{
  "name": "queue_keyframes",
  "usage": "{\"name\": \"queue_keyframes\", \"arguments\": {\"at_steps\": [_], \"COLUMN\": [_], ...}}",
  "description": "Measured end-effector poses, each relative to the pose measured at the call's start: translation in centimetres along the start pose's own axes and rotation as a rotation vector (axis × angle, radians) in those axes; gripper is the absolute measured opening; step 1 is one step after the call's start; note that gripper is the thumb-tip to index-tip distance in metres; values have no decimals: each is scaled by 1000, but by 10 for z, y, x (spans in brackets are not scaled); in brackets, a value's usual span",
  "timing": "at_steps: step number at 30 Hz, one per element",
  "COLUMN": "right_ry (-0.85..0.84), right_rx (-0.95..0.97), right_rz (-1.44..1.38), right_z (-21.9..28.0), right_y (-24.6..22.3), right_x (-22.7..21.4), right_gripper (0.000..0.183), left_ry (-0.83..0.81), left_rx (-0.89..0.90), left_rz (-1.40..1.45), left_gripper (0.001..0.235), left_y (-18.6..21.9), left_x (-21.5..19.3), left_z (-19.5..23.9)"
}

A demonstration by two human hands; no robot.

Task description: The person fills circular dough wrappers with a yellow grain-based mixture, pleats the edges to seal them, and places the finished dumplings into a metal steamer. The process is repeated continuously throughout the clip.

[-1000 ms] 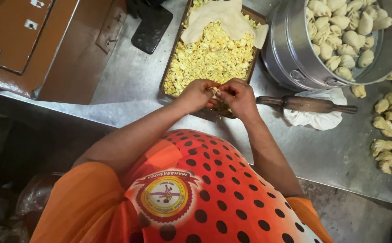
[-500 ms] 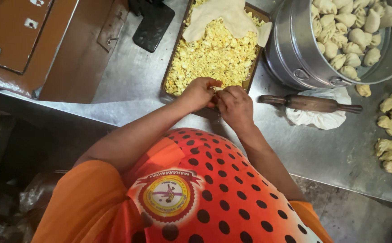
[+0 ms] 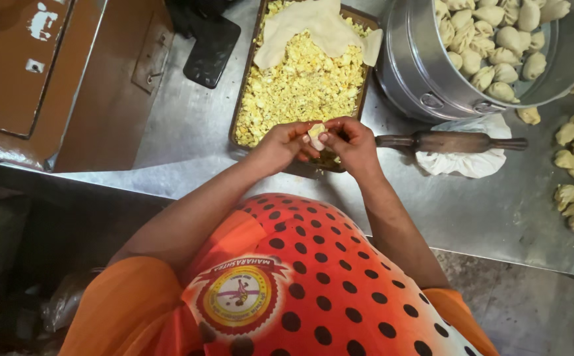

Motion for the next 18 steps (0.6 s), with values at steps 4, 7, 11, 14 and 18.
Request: {"name": "queue_keyframes", "arguments": {"at_steps": [4,7,11,14,18], "right_ry": [45,109,133,101,61], "right_rx": [-218,-376,-638,-708,-645], "right_rz": [207,437,663,732,722], "right_z": [2,9,19,22,19], "right_y": [-16,-33,-54,-62,-54], "right_x": [3,11,24,26,20], "right_gripper": [11,8,8,10,10], "left_ry": [47,116,212,265,239], "left_rx": [-18,12,60,110,69], "left_rz": [-54,-112,-185,-325,-316], "left_gripper": [37,36,33,35,34], "left_y": [4,11,20,29,35], "left_x": [6,11,18,19,21], "left_z": [3,6,14,17,20]}}
Point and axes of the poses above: each hand's wrist, its own z-axis away from the middle knuckle, its own x-axis out of the palm, y = z × x, the point moved 1 cm from there along -z, towards the middle knuckle, and after that the axes turned 3 degrees about -x, right-handed, at the moved point
